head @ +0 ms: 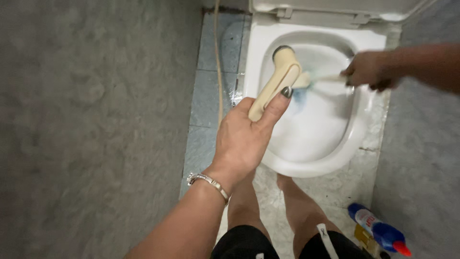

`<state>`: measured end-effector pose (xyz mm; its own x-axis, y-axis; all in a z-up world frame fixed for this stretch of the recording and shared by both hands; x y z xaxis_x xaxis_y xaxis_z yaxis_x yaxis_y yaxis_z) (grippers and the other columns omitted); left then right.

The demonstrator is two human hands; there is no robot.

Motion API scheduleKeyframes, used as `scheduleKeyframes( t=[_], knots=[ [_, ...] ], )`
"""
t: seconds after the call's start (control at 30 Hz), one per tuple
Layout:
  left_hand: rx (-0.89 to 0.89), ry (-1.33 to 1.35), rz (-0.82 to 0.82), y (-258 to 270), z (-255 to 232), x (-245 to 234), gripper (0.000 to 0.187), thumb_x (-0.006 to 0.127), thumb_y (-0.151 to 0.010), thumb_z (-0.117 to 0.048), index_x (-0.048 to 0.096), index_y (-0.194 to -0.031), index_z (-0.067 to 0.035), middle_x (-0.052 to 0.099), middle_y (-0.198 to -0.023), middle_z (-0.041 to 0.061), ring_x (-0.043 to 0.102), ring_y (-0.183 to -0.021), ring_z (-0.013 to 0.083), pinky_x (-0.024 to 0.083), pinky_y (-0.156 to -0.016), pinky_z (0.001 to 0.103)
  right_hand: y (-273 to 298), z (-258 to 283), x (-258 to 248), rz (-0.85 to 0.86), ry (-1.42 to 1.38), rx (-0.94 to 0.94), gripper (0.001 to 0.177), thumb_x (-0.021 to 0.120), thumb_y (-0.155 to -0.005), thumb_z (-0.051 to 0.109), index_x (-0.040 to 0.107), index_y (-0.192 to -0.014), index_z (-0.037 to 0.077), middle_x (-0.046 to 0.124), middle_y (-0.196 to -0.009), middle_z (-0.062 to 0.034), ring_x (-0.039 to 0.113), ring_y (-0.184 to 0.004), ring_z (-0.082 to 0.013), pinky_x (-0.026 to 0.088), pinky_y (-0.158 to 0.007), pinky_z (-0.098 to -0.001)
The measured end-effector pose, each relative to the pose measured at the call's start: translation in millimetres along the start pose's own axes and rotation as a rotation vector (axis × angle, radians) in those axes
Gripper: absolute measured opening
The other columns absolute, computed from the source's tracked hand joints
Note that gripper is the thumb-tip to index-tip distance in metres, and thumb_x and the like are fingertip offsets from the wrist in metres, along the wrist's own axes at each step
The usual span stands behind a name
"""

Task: The person cleans a toilet by applying liquid cleaner and scrubbing the inside of the bowl and the rim with a brush while using a bidet sprayer to rinse.

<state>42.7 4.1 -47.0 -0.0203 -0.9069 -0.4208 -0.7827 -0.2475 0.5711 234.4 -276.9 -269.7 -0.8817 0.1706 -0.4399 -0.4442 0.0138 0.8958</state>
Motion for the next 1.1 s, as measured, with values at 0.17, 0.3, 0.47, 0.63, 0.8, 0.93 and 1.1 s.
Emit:
scheduleKeyframes(
  t=[0.17,0.3,0.47,0.63,0.8,0.93,1.1],
  knots=[
    [-0.015,-0.001,-0.011,-4,11,-2,0.066,0.060,-0.080,-0.070,0.073,-0.092,-0.007,0.070,-0.072,0.006,0.070,-0.068,0.0178,0.056,-0.062,0.035,2,-6,7,-0.027,0.228,0.032,0.050,0.059,-0.107,0.028,0.051,-0.156,0.032,0.069,-0.089,-0.0183,0.047,-0.055,-0.0215,0.048,-0.050,-0.0367],
    [-0.062,0.036,0.039,-8,21,1,0.060,0.058,-0.083,-0.068,0.071,-0.097,-0.011,0.069,-0.072,0.005,0.067,-0.066,0.0181,0.055,-0.057,0.036,25,-24,70,-0.011,0.214,-0.109,0.065,0.058,-0.101,0.027,0.032,-0.160,0.037,0.068,-0.091,-0.0115,0.046,-0.047,-0.0201,0.051,-0.044,-0.0365],
    [-0.020,0.029,0.000,-9,15,-2,0.064,0.059,-0.082,-0.068,0.072,-0.092,-0.007,0.067,-0.069,0.005,0.067,-0.065,0.0166,0.055,-0.059,0.034,24,-28,14,-0.004,0.354,-0.004,0.058,0.054,-0.106,0.034,0.034,-0.161,0.038,0.071,-0.100,-0.0126,0.047,-0.051,-0.0208,0.054,-0.048,-0.0376],
    [-0.002,0.026,-0.003,-14,16,-2,0.068,0.058,-0.083,-0.071,0.072,-0.089,-0.005,0.067,-0.070,0.005,0.068,-0.067,0.0168,0.055,-0.059,0.033,15,-47,28,-0.079,0.488,-0.023,0.059,0.049,-0.108,0.030,0.029,-0.163,0.037,0.073,-0.091,-0.0152,0.057,-0.046,-0.0193,0.056,-0.044,-0.0330],
    [-0.024,0.035,-0.006,-16,20,-5,0.068,0.057,-0.081,-0.073,0.071,-0.087,-0.006,0.068,-0.070,0.005,0.069,-0.067,0.0169,0.057,-0.058,0.033,27,-60,51,-0.042,0.352,-0.021,0.058,0.055,-0.105,0.032,0.038,-0.159,0.046,0.070,-0.089,-0.0121,0.055,-0.049,-0.0199,0.055,-0.048,-0.0357],
    [-0.089,0.020,0.035,-17,26,-2,0.067,0.055,-0.083,-0.073,0.069,-0.088,-0.007,0.066,-0.069,0.006,0.070,-0.063,0.0178,0.058,-0.055,0.034,4,-63,-2,-0.076,0.539,0.011,0.059,0.057,-0.107,0.028,0.036,-0.161,0.039,0.075,-0.081,-0.0130,0.054,-0.048,-0.0189,0.055,-0.045,-0.0332],
    [-0.007,0.047,-0.061,-15,20,-11,0.065,0.061,-0.081,-0.070,0.070,-0.084,-0.005,0.068,-0.068,0.006,0.067,-0.066,0.0164,0.054,-0.061,0.033,-42,-175,2,-0.298,0.747,-0.059,0.053,0.064,-0.103,0.028,0.052,-0.153,0.039,0.073,-0.084,-0.0018,0.057,-0.054,-0.0136,0.058,-0.054,-0.0323]
  ],
)
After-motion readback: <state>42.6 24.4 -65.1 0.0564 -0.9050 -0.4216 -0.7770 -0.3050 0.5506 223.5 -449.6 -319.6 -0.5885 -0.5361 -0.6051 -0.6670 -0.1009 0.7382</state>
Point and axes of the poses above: each hand's wrist, its own y-axis away from the middle knuckle, its own x-axis out of the palm, z = x × y, the point moved 7 cm from there along -y, towards the middle knuckle
